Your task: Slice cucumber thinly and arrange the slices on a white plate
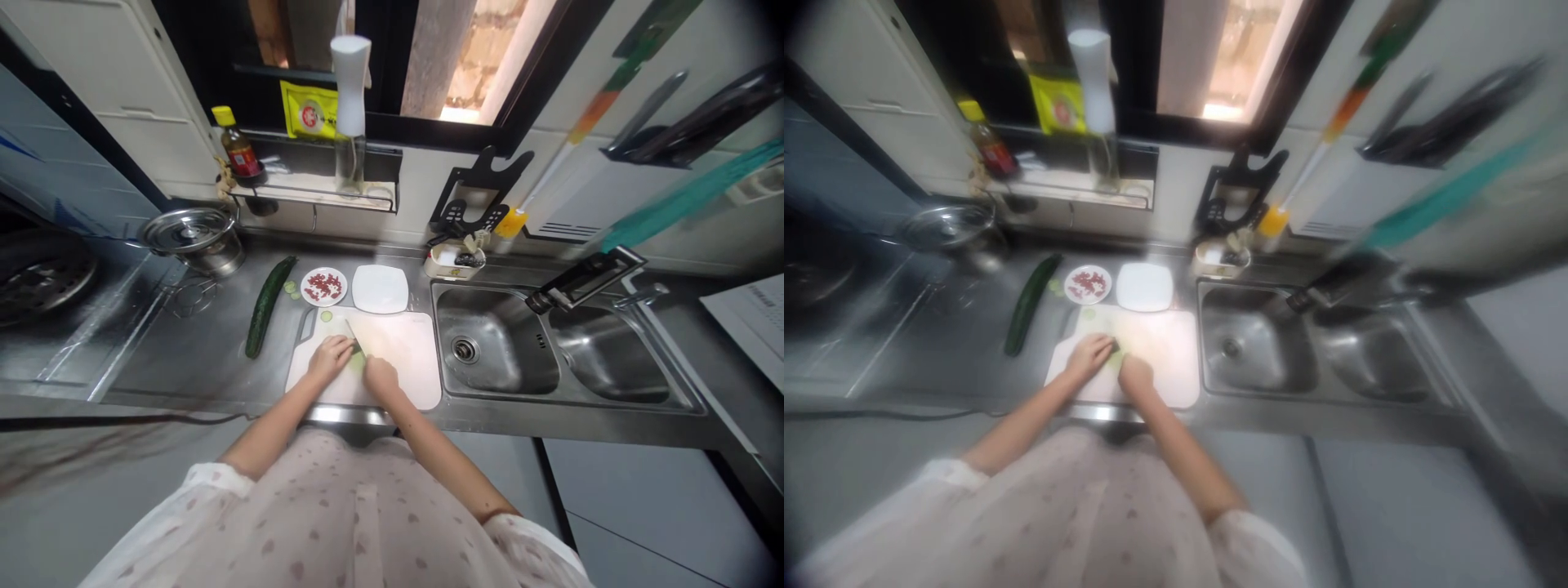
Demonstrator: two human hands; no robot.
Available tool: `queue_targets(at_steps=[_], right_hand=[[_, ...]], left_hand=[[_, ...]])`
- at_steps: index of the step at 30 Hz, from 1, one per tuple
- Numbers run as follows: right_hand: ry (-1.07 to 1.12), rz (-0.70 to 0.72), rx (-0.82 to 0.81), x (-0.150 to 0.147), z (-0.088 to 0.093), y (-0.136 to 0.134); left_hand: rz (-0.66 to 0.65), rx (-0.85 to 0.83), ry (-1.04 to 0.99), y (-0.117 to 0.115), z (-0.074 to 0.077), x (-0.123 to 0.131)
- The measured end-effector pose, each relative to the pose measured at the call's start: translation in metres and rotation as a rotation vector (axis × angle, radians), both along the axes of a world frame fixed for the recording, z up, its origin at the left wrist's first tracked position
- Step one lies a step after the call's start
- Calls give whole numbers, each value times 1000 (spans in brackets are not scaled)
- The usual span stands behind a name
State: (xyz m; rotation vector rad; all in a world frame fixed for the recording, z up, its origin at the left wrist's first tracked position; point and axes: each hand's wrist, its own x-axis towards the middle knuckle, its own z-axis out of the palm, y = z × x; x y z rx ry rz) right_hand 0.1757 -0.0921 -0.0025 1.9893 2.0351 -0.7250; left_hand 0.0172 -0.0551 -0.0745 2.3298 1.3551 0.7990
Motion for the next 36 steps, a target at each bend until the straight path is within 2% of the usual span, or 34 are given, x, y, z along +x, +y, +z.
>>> queue_targets(at_steps=[5,11,15,22,25,31,36], right_hand=[[32,-21,-13,-8,8,14],[47,-34,-6,-8,13,16],[32,-30,-6,-3,8,7],[-42,-18,-13,12,0,-24],[-47,-19,-16,14,0,-28],[-21,-19,7,5,0,-8],[12,-9,13,-4,6,11]], left_hand=[[-12,5,7,0,-1,0],[4,32,3,0,-3,1],[4,28,-4,0,-1,2],[11,17,-30,-2,3,3],[7,18,-38,-2,2,3],[14,16,-23,-1,-1,3],[3,20,-5,0,-1,2]])
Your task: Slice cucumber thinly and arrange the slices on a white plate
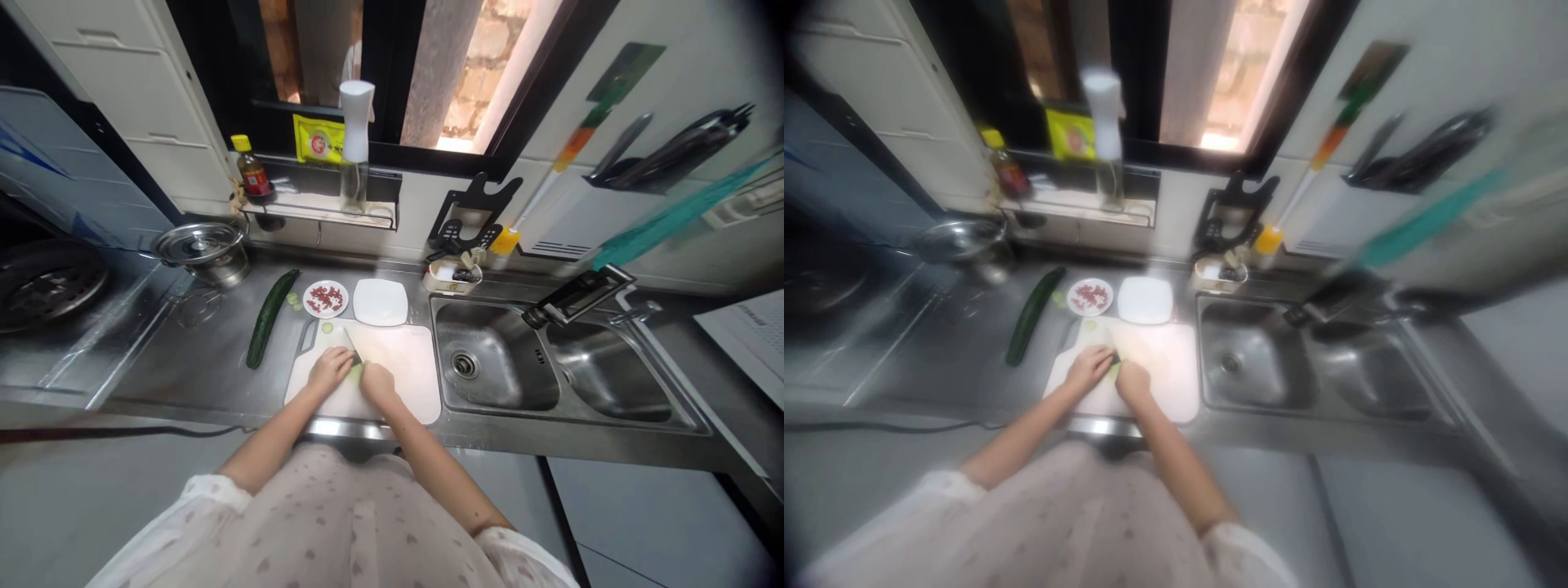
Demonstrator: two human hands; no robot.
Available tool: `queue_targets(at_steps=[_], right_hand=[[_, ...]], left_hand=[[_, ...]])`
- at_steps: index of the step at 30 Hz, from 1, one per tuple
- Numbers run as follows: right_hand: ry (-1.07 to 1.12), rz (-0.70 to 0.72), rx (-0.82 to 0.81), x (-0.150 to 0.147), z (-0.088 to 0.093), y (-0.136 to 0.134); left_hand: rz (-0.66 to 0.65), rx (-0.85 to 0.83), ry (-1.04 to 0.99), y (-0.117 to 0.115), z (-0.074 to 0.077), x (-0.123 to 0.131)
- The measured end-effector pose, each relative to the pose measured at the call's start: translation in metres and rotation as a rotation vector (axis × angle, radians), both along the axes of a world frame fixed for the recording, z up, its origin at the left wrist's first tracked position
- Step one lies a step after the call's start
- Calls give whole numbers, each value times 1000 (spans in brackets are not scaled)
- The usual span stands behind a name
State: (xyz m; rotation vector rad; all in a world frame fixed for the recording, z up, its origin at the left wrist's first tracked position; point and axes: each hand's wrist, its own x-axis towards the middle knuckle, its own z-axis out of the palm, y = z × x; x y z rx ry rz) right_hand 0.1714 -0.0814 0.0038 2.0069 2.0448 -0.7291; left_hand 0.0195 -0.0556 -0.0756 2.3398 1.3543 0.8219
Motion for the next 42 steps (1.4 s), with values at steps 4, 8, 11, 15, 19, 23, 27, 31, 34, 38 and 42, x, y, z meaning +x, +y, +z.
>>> queue_targets(at_steps=[4,8,11,15,19,23,27,31,34,38,42], right_hand=[[7,-13,-15,-2,5,4],[7,-17,-14,0,5,0],[-3,-21,-24,4,3,-8],[-26,-12,-25,10,3,-20],[-47,-12,-46,15,3,-31],[-43,-7,-47,21,3,-41],[-47,-15,-75,26,2,-49],[-49,-1,-83,30,1,-56],[-50,4,-83,33,1,-61],[-57,3,-78,37,0,-67],[-62,7,-77,40,-1,-71]], left_hand=[[8,22,1,0,-1,0],[-1,28,3,0,-1,-1],[-6,25,-5,0,1,0],[-8,19,-19,0,2,0],[1,15,-24,0,2,0],[-2,-7,-11,0,3,-1],[1,-12,-18,0,4,-1],[7,-24,-23,-1,4,-1],[16,-37,-29,-1,3,-1],[15,-46,-36,0,3,-1],[32,-57,-40,0,5,-1]])
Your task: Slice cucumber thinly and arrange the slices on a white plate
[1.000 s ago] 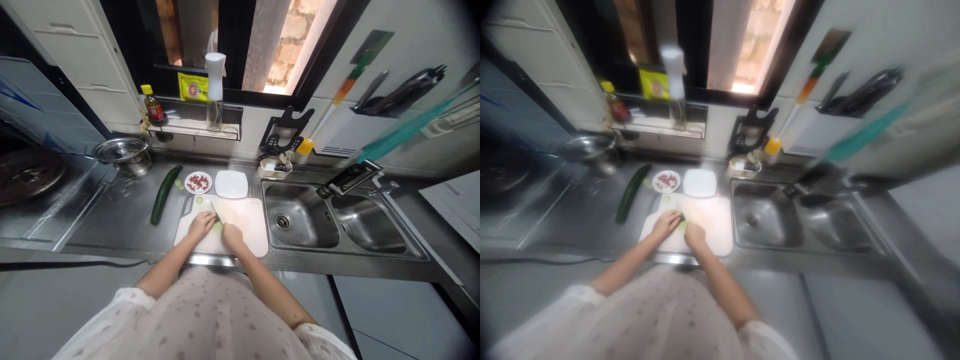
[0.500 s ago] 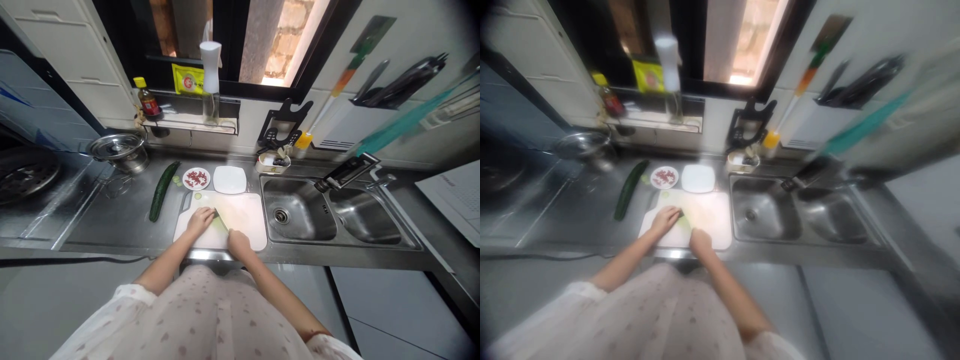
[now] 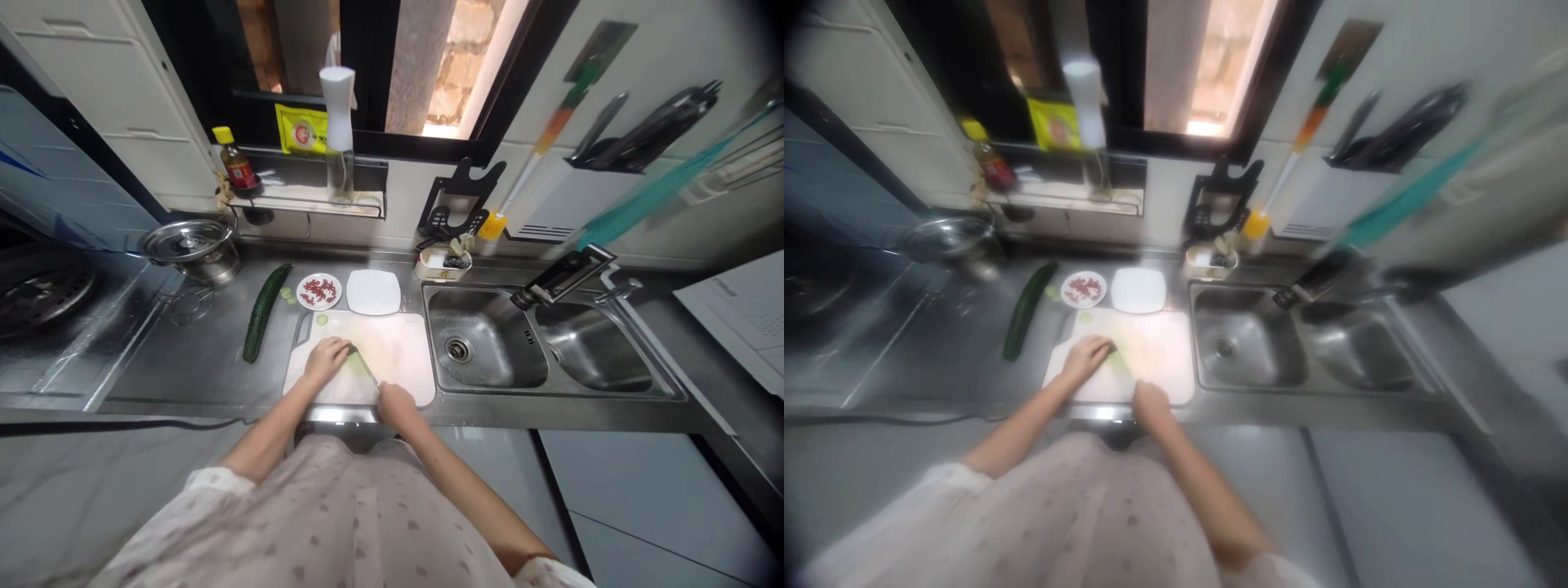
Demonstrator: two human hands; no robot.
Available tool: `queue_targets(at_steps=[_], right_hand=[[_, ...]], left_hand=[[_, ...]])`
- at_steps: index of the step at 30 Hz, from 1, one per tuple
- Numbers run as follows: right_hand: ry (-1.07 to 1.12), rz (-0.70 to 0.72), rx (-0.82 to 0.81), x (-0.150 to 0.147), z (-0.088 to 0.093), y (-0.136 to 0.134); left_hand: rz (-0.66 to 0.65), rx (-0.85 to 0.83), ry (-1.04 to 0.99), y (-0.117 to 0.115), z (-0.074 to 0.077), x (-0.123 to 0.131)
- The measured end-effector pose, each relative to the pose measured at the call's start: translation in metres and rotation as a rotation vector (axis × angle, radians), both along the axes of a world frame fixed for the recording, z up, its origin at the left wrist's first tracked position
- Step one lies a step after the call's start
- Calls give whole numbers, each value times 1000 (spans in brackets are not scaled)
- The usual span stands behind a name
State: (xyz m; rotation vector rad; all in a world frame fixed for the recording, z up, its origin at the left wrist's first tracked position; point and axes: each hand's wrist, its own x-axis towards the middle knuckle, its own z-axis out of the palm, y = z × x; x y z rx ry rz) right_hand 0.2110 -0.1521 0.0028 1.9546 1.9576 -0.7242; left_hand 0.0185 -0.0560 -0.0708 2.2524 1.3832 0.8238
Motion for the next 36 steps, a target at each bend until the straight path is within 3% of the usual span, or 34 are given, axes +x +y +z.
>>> queue_targets(at_steps=[8,15,19,23,25,31,36], right_hand=[[-3,8,-14,13,8,-5],[-138,8,41,25,20,0],[-169,31,132,26,24,7],[-166,67,273,28,19,10],[-152,85,329,30,16,11],[-119,125,395,28,12,13],[-111,159,401,28,12,14]], left_hand=[[32,-40,2,-1,6,0],[109,-50,-19,2,4,-1],[218,-67,-88,5,4,-4],[275,-63,-196,11,15,-8],[199,-84,-207,14,25,-8],[-195,-226,-90,11,55,3],[-279,-277,-43,7,65,15]])
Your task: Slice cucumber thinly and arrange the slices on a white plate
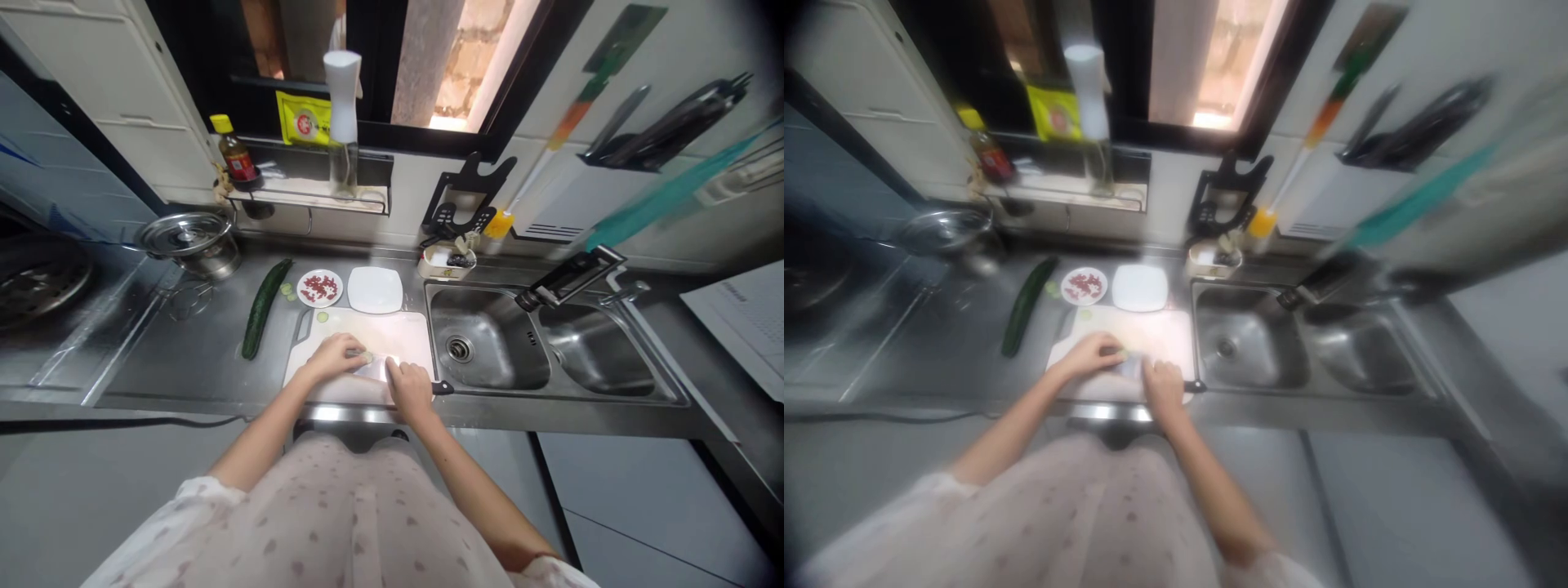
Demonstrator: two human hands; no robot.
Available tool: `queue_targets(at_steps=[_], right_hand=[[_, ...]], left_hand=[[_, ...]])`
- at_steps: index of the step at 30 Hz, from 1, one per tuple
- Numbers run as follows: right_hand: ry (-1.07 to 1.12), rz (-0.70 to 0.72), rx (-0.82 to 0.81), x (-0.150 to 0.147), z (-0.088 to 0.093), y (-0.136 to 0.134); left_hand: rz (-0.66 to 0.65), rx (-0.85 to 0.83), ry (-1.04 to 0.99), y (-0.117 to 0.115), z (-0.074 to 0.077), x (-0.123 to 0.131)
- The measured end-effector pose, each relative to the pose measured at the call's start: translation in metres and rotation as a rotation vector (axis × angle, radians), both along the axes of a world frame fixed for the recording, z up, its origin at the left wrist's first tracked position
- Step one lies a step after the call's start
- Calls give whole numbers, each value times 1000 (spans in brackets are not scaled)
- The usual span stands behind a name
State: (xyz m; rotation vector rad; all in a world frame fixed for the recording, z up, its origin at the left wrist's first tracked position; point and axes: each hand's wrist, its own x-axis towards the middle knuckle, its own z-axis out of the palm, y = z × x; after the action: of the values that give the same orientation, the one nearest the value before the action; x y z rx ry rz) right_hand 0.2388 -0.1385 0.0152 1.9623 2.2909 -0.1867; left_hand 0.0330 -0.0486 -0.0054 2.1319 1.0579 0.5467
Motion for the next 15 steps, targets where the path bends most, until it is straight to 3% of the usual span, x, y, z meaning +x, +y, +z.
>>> queue_targets(at_steps=[5,8,15], right_hand=[[-9,6,11,5,-4,2],[-26,-2,17,8,-6,2],[-54,-27,33,23,-9,-1]], left_hand=[[-13,-40,-53,2,3,8],[50,-32,-84,4,2,11],[511,-213,-150,19,-15,-2]])
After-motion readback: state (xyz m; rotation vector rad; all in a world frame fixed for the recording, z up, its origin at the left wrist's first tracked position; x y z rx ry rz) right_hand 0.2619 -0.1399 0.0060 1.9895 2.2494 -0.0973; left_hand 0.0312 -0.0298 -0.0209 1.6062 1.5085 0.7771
